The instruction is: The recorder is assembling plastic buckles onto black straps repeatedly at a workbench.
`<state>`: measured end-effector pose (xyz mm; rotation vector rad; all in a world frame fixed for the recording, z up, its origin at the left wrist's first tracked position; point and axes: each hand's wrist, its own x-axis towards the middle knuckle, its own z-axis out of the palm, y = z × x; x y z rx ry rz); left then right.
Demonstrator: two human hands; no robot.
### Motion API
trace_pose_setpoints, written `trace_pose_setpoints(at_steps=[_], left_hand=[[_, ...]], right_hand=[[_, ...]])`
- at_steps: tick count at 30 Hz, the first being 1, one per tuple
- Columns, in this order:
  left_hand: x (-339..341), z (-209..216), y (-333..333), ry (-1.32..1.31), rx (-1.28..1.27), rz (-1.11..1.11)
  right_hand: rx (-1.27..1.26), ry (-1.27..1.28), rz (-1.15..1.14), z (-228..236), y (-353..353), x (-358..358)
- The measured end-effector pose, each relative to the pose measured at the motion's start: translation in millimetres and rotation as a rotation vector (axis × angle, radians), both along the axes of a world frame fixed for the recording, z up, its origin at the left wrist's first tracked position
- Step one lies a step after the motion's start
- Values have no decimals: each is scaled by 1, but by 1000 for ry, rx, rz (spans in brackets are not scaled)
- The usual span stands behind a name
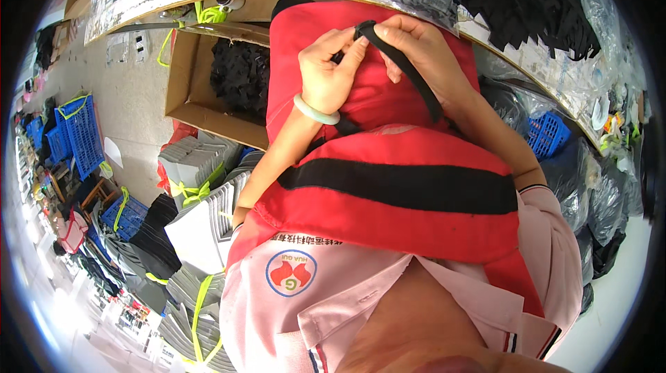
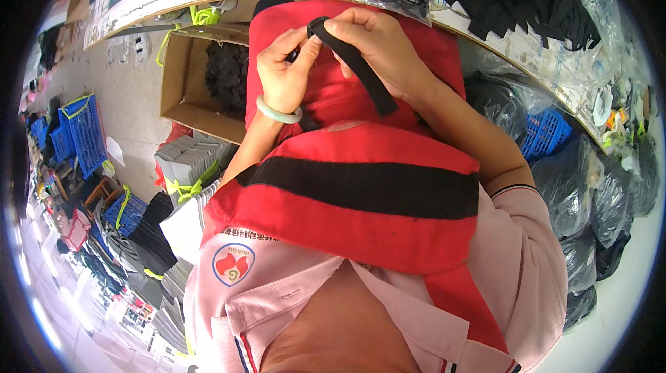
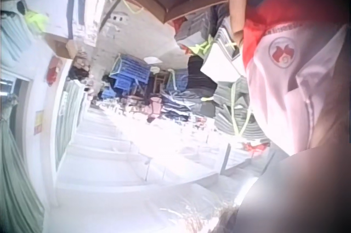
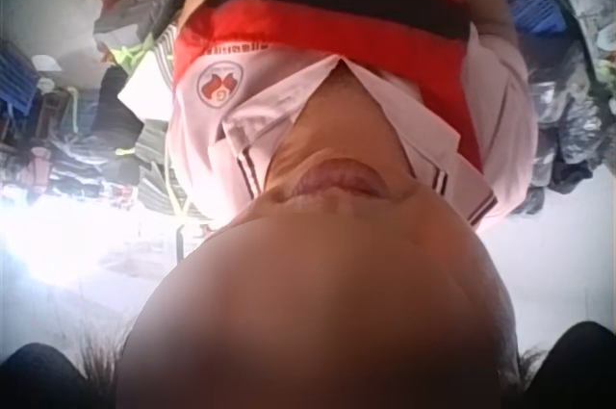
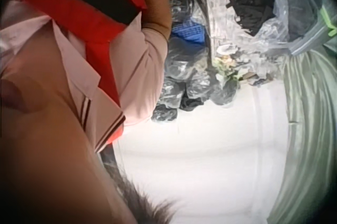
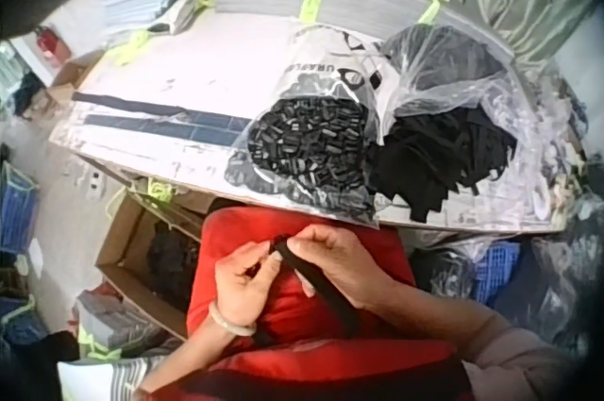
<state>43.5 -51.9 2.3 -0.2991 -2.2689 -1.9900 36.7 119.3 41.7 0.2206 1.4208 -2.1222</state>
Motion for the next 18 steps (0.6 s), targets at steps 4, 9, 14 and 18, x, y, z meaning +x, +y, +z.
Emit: trace_pose_setpoints(at_steps=[4, 9, 14, 18], left_hand=[[0, -1, -7, 183, -208, 23], [3, -5, -22, 18, -107, -112], [7, 7, -26, -858, 959, -89], [12, -16, -20, -775, 787, -45]], right_hand=[[31, 151, -29, -6, -8, -2], [-73, 69, 54, -20, -2, -5], [70, 142, 91, -18, -6, -8], [447, 772, 73, -34, -13, -7]])
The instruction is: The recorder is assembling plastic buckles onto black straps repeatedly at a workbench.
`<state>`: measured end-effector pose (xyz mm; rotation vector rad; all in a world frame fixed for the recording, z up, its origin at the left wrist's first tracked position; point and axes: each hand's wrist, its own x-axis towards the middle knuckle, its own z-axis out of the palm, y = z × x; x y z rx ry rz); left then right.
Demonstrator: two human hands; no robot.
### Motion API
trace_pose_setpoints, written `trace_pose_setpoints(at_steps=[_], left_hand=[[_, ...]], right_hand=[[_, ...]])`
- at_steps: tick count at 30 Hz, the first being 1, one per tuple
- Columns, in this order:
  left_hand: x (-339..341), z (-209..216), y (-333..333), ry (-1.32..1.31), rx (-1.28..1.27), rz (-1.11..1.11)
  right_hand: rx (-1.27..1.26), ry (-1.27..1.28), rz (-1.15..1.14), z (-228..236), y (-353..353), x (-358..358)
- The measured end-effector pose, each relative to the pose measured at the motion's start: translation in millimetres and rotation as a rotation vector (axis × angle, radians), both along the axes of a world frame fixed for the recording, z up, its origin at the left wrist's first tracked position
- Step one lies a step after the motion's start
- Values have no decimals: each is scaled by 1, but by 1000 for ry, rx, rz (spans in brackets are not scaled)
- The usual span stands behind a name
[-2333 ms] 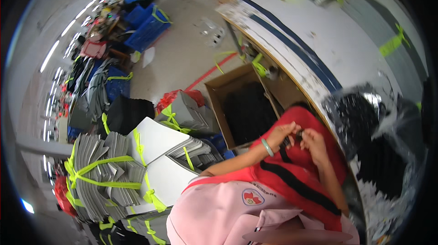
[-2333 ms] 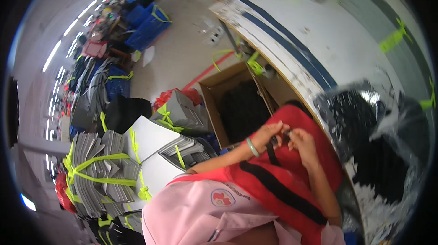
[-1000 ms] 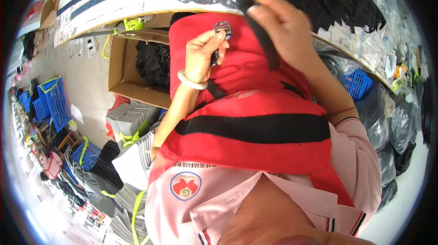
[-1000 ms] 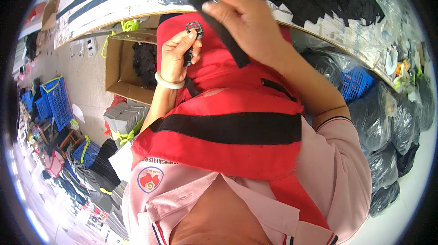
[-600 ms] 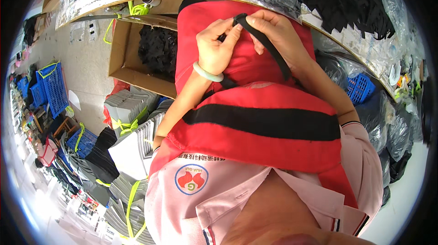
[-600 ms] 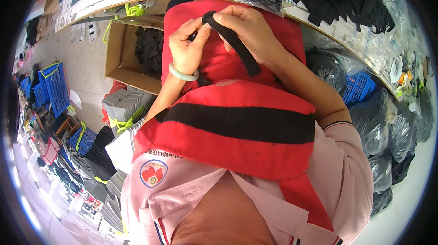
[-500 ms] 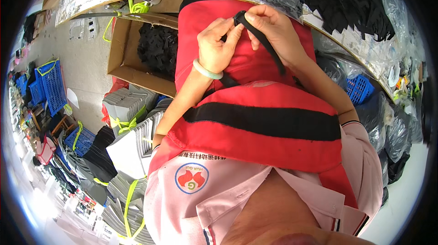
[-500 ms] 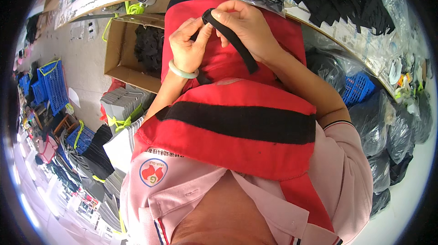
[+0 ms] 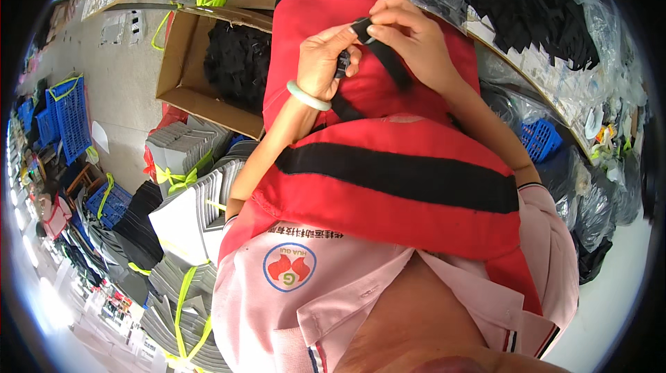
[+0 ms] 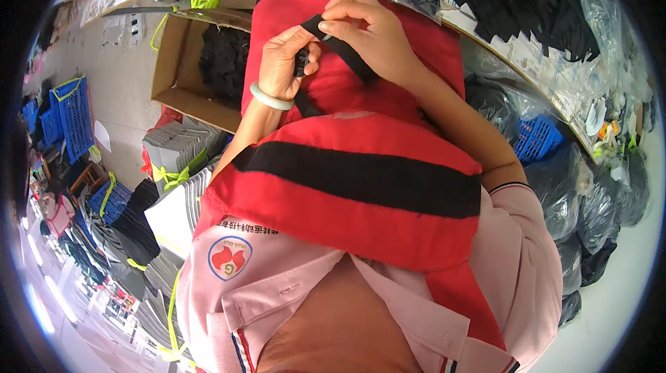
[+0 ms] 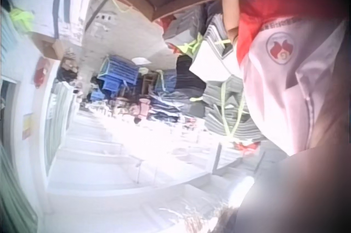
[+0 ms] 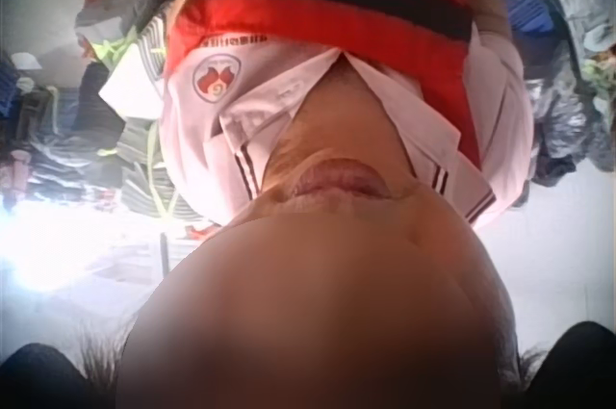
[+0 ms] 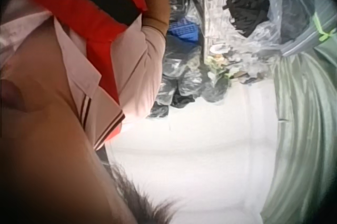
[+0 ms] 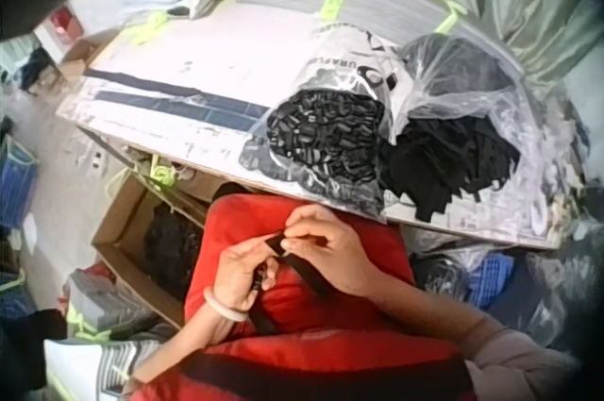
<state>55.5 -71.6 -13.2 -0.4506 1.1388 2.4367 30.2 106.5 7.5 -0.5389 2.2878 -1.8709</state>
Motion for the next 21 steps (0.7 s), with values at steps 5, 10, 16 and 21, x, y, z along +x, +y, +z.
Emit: trace_pose_setpoints(at_steps=[5, 10, 16, 21], left_hand=[[-2, 17, 4, 170, -170, 82], [2, 30, 8, 295, -312, 88], [1, 25, 4, 309, -384, 97], [5, 28, 7, 315, -460, 91]], right_hand=[[-153, -134, -83, 43, -1, 7], [-114, -261, -79, 54, 4, 17], [-71, -390, -70, 52, 5, 18], [-127, -537, -88, 28, 5, 14]])
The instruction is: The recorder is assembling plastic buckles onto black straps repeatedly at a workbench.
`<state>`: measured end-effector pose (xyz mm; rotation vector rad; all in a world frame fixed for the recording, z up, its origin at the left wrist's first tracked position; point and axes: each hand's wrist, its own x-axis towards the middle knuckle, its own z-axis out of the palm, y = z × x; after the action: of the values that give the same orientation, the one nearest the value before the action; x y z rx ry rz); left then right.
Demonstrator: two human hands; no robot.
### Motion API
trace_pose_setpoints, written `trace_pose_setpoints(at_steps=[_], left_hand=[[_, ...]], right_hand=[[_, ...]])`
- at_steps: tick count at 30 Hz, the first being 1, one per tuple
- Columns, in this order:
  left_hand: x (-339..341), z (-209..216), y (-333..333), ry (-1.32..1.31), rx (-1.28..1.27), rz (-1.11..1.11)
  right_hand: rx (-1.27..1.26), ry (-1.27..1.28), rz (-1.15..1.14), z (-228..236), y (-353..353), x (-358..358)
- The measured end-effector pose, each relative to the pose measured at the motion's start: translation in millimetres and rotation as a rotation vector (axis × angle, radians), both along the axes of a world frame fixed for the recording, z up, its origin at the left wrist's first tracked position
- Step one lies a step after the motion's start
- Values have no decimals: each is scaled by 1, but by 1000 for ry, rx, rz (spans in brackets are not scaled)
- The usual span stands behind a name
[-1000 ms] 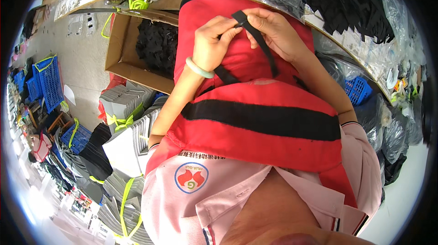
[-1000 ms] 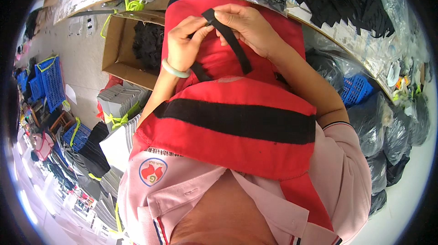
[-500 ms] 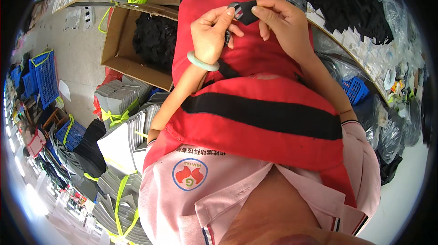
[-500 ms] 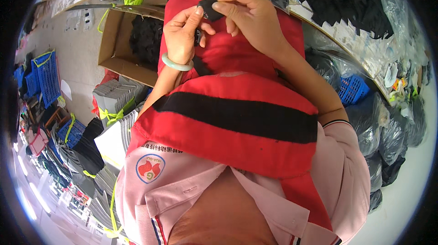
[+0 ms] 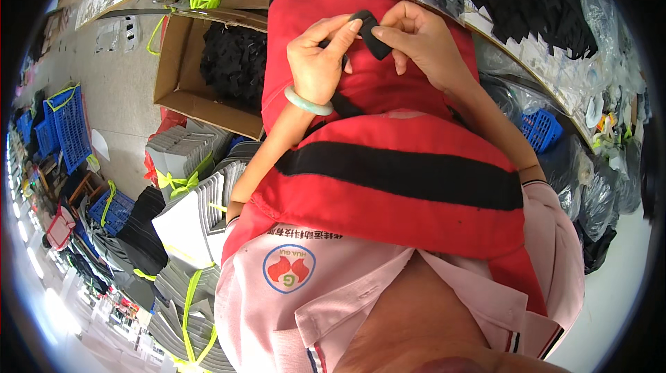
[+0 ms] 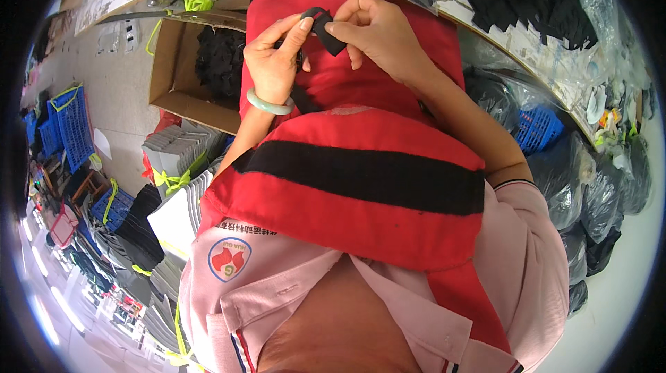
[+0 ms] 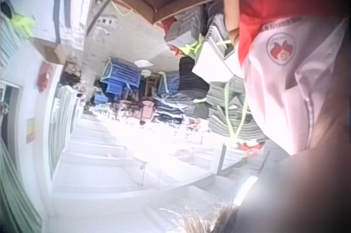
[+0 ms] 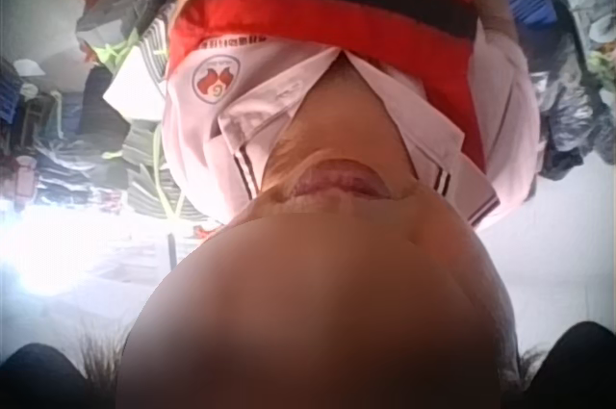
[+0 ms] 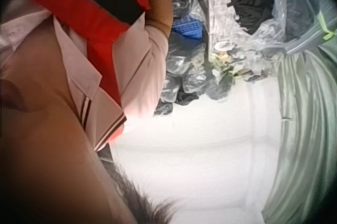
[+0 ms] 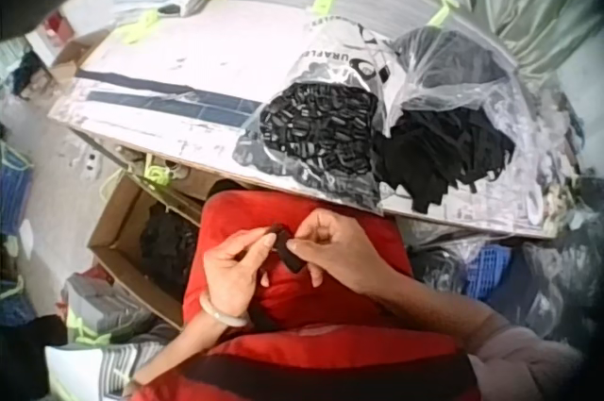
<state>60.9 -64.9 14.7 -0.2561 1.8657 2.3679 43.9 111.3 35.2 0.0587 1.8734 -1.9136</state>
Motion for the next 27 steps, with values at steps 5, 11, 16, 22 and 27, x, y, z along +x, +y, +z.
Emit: trace_pose_setpoints(at_steps=[5, 11, 16, 22, 27], left_hand=[[0, -7, -3, 95, 40, -23], [3, -1, -17, 180, -20, -166], [7, 5, -20, 191, -14, -192], [10, 13, -28, 166, -73, -225], [24, 52, -82, -29, -417, -318]], right_hand=[[-169, 0, -37, -6, -10, -1], [-132, -163, 281, -5, 10, -19], [43, 146, 173, -5, 1, -19], [-93, 151, 76, -8, -7, -16], [2, 265, 132, -41, -20, -12]])
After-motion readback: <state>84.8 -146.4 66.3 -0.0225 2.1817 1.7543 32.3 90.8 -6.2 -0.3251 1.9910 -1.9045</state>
